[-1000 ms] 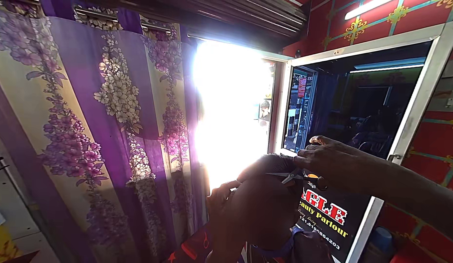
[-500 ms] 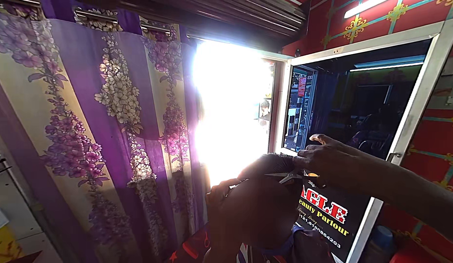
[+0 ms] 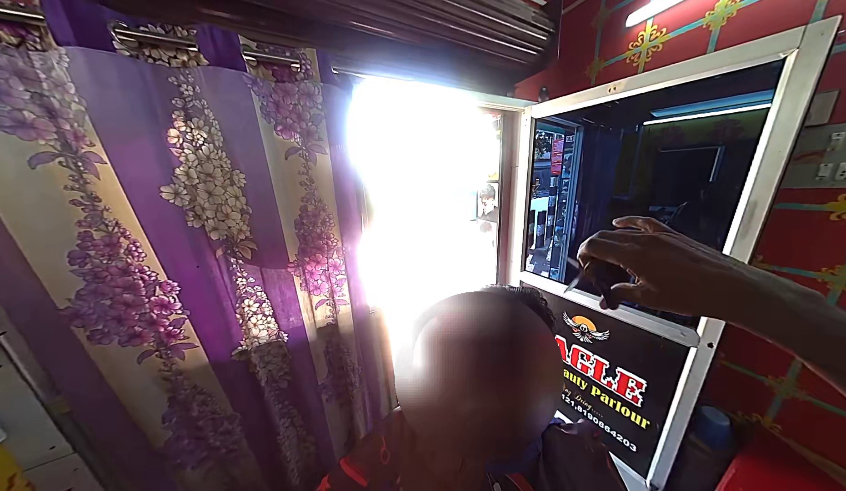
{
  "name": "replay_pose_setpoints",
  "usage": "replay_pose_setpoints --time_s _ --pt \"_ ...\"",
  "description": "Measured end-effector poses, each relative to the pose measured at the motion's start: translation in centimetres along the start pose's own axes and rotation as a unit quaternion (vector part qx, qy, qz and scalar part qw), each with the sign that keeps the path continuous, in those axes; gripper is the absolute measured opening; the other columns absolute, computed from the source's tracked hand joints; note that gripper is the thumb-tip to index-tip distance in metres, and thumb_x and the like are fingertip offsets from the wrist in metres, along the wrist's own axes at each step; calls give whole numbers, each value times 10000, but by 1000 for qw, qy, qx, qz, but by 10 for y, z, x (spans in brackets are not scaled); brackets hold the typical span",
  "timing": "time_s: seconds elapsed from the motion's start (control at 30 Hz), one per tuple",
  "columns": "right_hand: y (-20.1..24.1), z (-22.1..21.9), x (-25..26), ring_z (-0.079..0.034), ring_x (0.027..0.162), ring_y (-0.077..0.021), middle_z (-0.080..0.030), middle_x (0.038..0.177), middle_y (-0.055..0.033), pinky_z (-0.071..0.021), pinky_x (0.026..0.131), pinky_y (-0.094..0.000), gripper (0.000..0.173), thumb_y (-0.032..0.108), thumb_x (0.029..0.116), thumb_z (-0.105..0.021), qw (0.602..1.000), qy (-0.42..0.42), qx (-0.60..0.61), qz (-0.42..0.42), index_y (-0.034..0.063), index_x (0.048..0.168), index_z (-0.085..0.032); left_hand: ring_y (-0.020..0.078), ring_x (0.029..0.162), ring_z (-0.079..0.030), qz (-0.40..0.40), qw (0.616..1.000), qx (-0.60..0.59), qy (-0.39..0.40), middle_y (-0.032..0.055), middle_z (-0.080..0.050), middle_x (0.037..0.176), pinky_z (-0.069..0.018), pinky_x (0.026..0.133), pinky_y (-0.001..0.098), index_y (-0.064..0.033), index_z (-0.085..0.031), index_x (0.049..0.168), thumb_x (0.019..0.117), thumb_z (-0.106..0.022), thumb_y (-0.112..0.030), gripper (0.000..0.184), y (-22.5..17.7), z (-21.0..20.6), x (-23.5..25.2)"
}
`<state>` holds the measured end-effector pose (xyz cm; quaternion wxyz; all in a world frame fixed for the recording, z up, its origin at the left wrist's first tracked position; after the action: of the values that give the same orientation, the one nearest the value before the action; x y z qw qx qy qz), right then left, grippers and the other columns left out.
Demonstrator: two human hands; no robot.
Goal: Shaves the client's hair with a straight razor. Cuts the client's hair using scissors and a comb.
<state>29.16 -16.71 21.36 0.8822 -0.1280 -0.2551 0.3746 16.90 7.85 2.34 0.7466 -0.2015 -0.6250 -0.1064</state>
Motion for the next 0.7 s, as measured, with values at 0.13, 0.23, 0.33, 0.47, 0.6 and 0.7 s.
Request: replay_pose_setpoints --time_s 0.13,0.23,0.33,0.47,0.6,0.7 --pt "23 9 -5 -707 840 -169 -730 854 -13 -481 1053 -407 78 40 880 -754 995 -49 -30 85 93 935 -737 132 994 -632 5 999 19 36 -31 -711 1116 -464 829 357 -273 -779 1115 914 -728 -383 235 -2 -14 28" --pt "91 70 -3 -597 1207 -299 -672 1234 -183 -325 1132 -400 268 -70 1011 -535 957 259 -31 -127 -88 1261 -628 144 967 -625 16 999 21 40 -21 -710 1076 -446 832 389 -247 -787 1118 921 -707 -394 258 3 -16 43" --pt "32 7 0 -680 751 -209 -700 791 -46 -547 774 -386 92 45 850 -769 996 -8 -10 86 83 924 -730 131 955 -616 34 998 35 36 -49 -709 1057 -442 816 386 -259 -799 1085 914 -705 -423 255 9 -18 51" --pt "36 -3 1 -684 886 -217 -718 899 -28 -479 954 -429 249 -36 830 -775 993 103 -34 54 125 1019 -758 144 966 -609 43 998 37 30 -46 -693 1027 -447 811 391 -247 -804 1065 908 -706 -427 258 11 -20 54" --pt "53 5 2 -698 898 -216 -732 912 -38 -470 994 -442 181 24 877 -764 989 142 -19 39 94 1043 -748 145 960 -605 41 998 40 25 -38 -692 1036 -443 809 388 -241 -806 1063 906 -705 -432 267 10 -20 55" --pt "43 -20 10 -675 964 -172 -701 988 12 -446 1031 -481 370 308 807 -839 987 138 -28 73 163 1115 -695 152 953 -612 35 998 42 22 -31 -697 1040 -450 811 394 -232 -806 1066 904 -711 -430 273 9 -19 57"
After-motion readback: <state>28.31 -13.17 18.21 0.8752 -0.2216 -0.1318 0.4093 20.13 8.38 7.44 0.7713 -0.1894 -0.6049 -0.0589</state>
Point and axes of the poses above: each hand's wrist, its own x-axis towards the middle knuckle, its own z-axis out of the back of the hand, y = z × x, the point moved 6 cm from there along x, towards the middle knuckle
